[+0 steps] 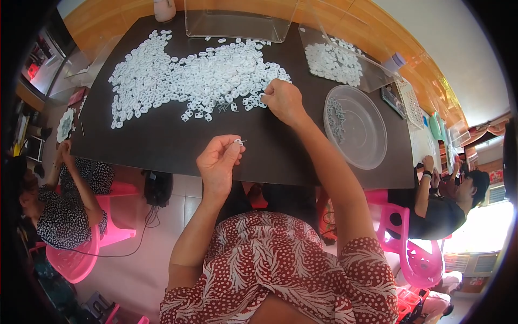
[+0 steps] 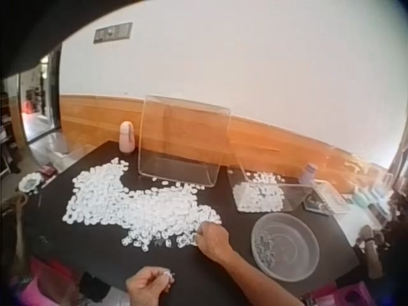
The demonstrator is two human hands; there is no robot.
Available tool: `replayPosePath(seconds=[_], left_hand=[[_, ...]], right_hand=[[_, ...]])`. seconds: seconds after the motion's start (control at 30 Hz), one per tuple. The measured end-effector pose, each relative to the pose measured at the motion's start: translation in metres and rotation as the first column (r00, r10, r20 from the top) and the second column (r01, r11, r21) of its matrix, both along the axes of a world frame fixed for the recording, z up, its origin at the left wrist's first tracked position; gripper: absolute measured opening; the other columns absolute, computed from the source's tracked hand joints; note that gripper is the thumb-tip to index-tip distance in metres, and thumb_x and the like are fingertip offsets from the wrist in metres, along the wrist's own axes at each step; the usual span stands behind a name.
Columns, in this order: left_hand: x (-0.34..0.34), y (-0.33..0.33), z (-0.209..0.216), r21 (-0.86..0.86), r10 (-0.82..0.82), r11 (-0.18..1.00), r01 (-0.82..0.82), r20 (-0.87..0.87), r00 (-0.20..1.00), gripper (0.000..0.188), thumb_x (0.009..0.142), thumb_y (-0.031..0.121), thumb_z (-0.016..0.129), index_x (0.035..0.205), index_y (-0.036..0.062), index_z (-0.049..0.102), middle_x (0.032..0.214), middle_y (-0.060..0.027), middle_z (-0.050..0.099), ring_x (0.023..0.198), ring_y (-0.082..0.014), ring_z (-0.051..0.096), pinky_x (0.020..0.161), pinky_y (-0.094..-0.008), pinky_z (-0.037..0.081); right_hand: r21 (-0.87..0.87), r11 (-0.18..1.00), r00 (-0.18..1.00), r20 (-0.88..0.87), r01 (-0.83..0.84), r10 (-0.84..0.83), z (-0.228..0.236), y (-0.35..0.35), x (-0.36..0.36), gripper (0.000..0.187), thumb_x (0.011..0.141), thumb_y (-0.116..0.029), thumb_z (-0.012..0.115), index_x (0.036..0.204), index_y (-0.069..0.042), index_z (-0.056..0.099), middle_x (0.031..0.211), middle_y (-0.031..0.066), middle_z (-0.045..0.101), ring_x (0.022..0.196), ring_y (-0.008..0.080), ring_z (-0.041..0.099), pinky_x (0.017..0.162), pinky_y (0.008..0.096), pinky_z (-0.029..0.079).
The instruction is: Manually assemble small white plastic electrical connector components by hand.
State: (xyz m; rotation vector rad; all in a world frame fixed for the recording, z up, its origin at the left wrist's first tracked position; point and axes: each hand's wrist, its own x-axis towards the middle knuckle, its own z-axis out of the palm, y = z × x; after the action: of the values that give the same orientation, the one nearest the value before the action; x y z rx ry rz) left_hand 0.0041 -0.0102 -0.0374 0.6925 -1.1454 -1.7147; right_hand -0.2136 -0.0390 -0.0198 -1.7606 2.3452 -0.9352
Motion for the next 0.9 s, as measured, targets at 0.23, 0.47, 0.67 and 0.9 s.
replayPosePath(seconds=[0.23,0.47,0.67,0.9], left_hand=[[0.002,0.0,0.001,0.018,-0.013,1.0,0.013,0.008,1.0,0.014,0.087,0.004,0.059,0.099,-0.0018,0.061,0.082,-0.0048,0.063,0.069,-0.0067,0.056,0.058,-0.0183,0.043],[0.001,0.001,0.01,0.032,0.036,0.999,-0.035,-0.051,0.998,0.017,0.085,0.004,0.061,0.1,-0.0031,0.062,0.078,-0.0068,0.063,0.062,-0.0083,0.054,0.054,-0.0194,0.043],[0.0,0.009,0.019,0.068,0.011,0.998,-0.01,-0.016,1.0,0.016,0.085,0.003,0.06,0.1,-0.0029,0.062,0.076,-0.007,0.063,0.06,-0.0077,0.054,0.051,-0.0183,0.042],[0.001,0.016,0.023,0.045,0.038,0.998,-0.041,0.064,0.997,0.015,0.085,0.003,0.059,0.099,-0.003,0.061,0.076,-0.0065,0.063,0.06,-0.0066,0.054,0.052,-0.0175,0.042]], right_hand=[[-0.093,0.995,0.958,0.282,-0.031,0.057,0.006,0.019,0.009,0.016,0.07,-0.01,0.067,0.081,0.001,0.062,0.068,0.0084,0.061,0.064,0.0177,0.058,0.062,0.0295,0.046],[-0.133,0.984,0.496,0.851,-0.116,0.174,0.025,0.06,0.042,0.018,0.077,-0.005,0.065,0.095,0.001,0.064,0.076,0.0019,0.062,0.065,0.0056,0.052,0.057,0.0192,0.04],[-0.168,0.979,0.26,0.946,-0.12,0.194,0.017,0.074,0.058,0.016,0.077,-0.004,0.066,0.092,0.001,0.066,0.075,0.0022,0.063,0.064,0.0058,0.053,0.053,0.0187,0.039],[-0.15,0.983,0.258,0.951,-0.108,0.173,0.022,0.079,0.071,0.015,0.079,-0.005,0.065,0.092,0.001,0.066,0.076,0.0031,0.064,0.064,0.0062,0.053,0.053,0.0187,0.039]])
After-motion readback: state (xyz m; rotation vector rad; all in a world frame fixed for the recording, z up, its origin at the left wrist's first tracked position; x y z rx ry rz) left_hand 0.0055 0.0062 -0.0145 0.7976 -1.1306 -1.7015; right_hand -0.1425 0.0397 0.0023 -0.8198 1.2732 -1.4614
